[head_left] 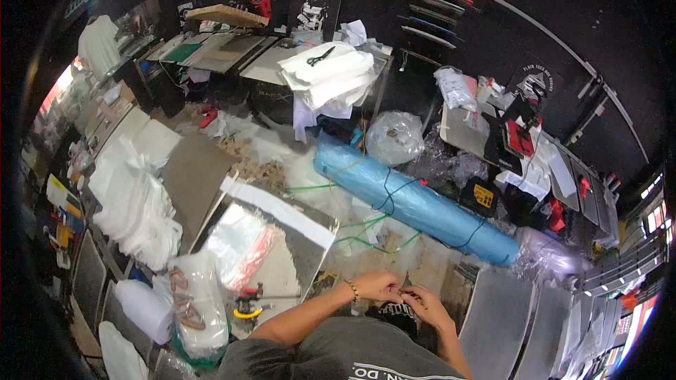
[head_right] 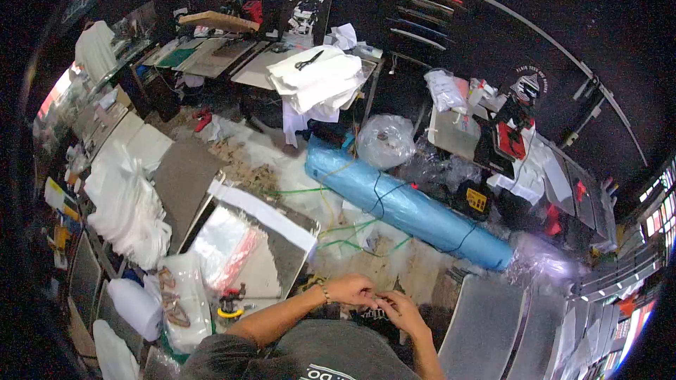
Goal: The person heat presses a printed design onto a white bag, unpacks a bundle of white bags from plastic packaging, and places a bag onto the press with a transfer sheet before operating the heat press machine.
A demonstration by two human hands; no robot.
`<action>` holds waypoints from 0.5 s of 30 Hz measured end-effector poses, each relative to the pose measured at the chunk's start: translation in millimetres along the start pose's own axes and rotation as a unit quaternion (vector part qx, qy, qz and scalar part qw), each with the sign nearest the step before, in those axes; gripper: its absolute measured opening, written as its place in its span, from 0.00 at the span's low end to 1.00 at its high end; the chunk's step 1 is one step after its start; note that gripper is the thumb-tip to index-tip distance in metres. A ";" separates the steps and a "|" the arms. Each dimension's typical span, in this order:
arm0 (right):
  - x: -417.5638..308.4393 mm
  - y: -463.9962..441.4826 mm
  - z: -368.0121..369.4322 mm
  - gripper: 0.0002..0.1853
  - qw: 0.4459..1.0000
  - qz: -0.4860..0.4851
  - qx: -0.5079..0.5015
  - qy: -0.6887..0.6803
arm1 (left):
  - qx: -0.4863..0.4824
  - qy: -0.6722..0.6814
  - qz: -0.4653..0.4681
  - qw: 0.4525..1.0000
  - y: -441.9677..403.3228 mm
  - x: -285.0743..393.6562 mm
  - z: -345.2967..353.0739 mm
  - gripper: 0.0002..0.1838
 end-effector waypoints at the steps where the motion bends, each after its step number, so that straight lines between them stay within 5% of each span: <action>1: 4.7 -20.5 -9.3 0.20 1.000 -0.001 -0.003 0.001 | 0.014 0.016 -0.002 1.000 -7.8 -3.2 -25.5 0.29; 10: 100.2 -205.8 -76.1 0.19 0.988 0.042 -0.148 0.021 | 0.180 0.043 -0.142 0.972 -89.3 -173.3 -191.5 0.22; 15: 107.8 -354.7 -134.8 0.17 0.976 -0.120 -0.172 0.063 | 0.271 0.060 -0.208 0.938 -146.7 -242.7 -278.0 0.18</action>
Point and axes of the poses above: each hand's wrist, its own y-axis away from the middle knuckle, its own z-axis out of the palm, x = y × z, the point moved 9 cm from there along -y, towards the middle knuckle, and after that the axes turned 10 degrees about -z, right-handed, at the moved point
